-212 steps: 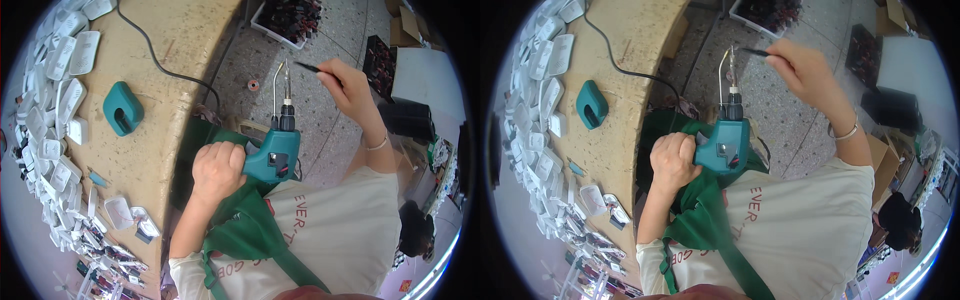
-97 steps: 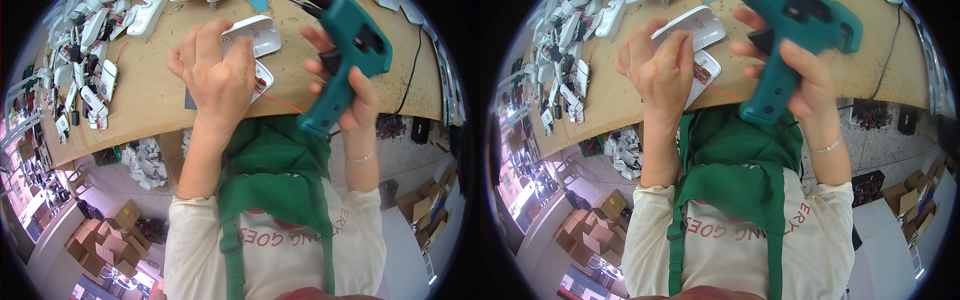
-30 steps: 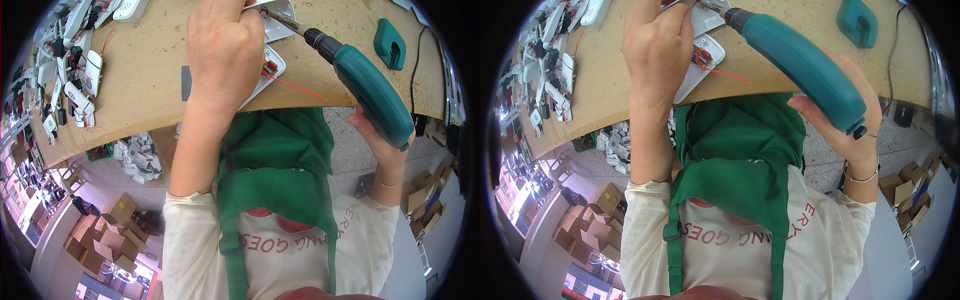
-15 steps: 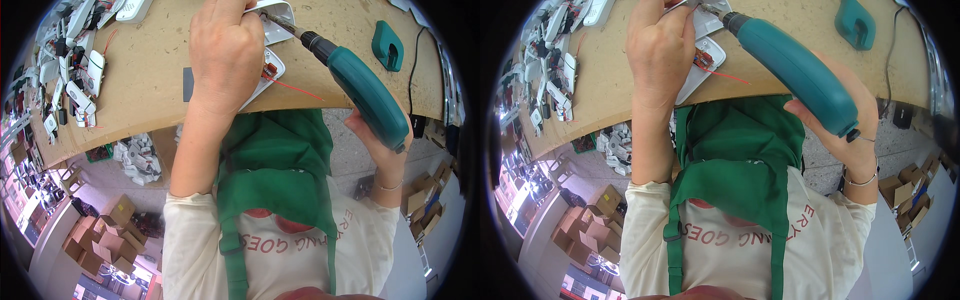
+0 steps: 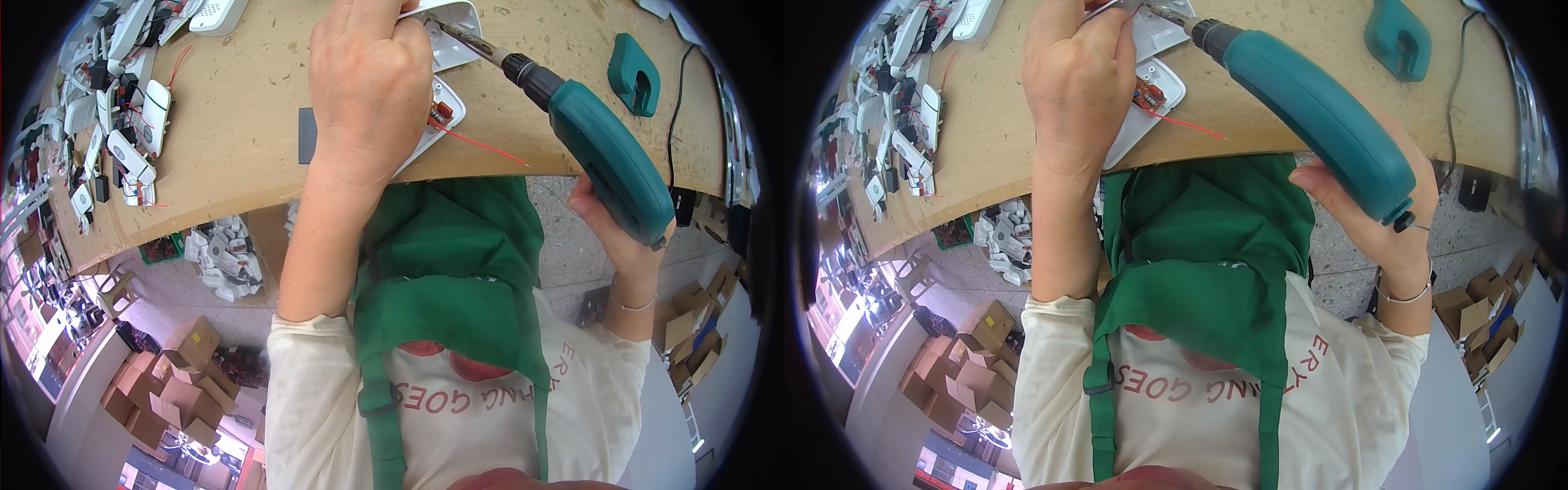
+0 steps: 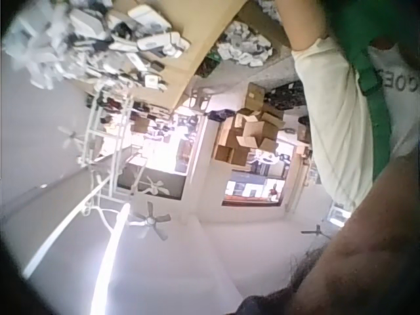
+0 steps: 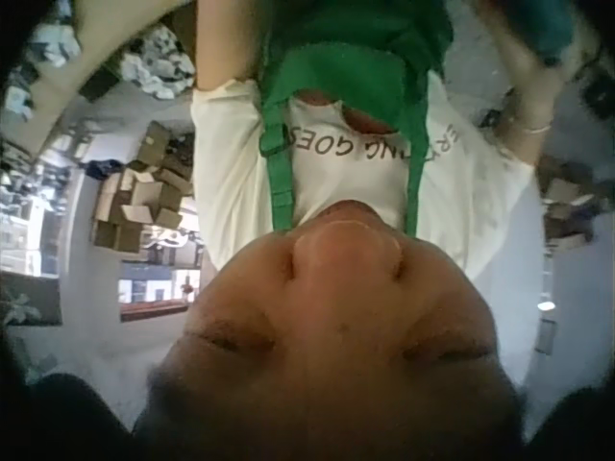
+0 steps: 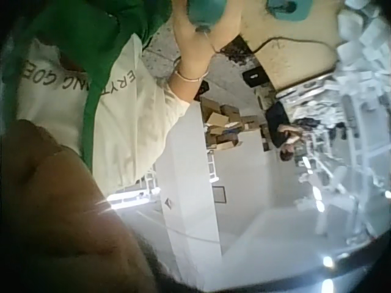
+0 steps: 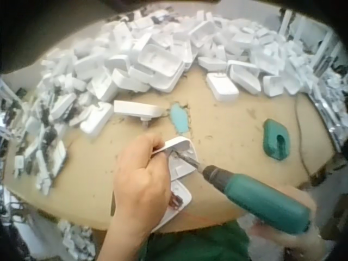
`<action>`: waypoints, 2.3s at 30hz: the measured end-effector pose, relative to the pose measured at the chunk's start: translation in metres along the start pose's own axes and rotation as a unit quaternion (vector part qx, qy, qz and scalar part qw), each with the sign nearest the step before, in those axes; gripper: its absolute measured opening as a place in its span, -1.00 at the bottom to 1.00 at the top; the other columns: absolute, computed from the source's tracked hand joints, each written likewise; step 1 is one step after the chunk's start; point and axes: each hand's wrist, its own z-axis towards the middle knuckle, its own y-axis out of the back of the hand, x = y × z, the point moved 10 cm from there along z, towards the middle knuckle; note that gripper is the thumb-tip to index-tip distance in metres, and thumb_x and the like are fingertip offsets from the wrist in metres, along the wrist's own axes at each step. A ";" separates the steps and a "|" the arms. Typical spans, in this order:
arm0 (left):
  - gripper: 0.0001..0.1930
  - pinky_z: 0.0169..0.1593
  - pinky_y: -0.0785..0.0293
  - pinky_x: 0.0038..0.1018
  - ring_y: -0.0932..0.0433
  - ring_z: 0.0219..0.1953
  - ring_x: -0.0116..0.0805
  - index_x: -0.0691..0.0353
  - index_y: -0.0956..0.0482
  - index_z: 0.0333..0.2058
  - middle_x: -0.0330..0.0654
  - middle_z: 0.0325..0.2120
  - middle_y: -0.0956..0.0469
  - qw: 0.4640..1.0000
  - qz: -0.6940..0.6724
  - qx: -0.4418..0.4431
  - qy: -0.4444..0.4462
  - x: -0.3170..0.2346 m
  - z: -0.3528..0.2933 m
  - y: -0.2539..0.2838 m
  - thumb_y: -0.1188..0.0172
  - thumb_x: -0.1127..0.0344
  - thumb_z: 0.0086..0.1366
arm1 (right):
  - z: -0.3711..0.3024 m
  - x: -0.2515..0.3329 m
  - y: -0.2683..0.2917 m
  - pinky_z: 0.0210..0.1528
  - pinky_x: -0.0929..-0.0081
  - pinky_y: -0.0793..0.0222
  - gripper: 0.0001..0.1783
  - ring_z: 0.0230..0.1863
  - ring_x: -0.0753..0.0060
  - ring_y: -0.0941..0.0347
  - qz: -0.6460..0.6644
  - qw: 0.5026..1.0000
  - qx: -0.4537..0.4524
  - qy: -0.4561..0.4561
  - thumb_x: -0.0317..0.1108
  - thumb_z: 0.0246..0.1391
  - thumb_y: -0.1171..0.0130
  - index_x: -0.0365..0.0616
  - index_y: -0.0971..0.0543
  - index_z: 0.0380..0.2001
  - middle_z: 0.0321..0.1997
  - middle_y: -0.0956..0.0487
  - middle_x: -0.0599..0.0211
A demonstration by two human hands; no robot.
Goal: Soldering wires onto a circuit board inside a white plastic casing on a factory workbench.
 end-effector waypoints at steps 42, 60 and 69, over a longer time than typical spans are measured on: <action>-0.88 -0.17 -0.34 -0.21 -0.43 -0.29 0.07 0.30 -0.48 -0.32 0.06 -0.39 -0.48 1.000 -0.015 -0.002 0.017 -0.004 0.000 0.004 0.00 0.52 0.17 | 0.008 0.009 0.002 -0.31 0.61 -0.48 -0.53 -0.35 0.49 -0.53 -0.038 0.998 0.015 0.045 -0.55 -0.21 -0.45 -0.41 -0.55 -0.15 -0.20 -0.55 0.20; -0.89 -0.19 -0.35 -0.20 -0.44 -0.31 0.08 0.31 -0.48 -0.33 0.08 -0.41 -0.48 1.000 -0.019 -0.009 0.015 -0.002 0.000 0.004 -0.01 0.50 0.17 | -0.001 -0.006 0.006 -0.33 0.62 -0.45 -0.50 -0.41 0.53 -0.54 -0.004 1.000 -0.015 -0.012 -0.52 -0.23 -0.47 -0.37 -0.56 -0.14 -0.36 -0.61 0.29; -0.89 -0.19 -0.35 -0.21 -0.45 -0.31 0.08 0.31 -0.49 -0.33 0.07 -0.41 -0.49 0.999 -0.015 -0.008 0.031 -0.004 0.001 0.006 -0.01 0.50 0.17 | 0.001 0.001 0.004 -0.29 0.61 -0.49 -0.46 -0.35 0.48 -0.59 -0.009 1.000 -0.016 0.021 -0.56 -0.20 -0.45 -0.42 -0.51 -0.07 -0.24 -0.60 0.20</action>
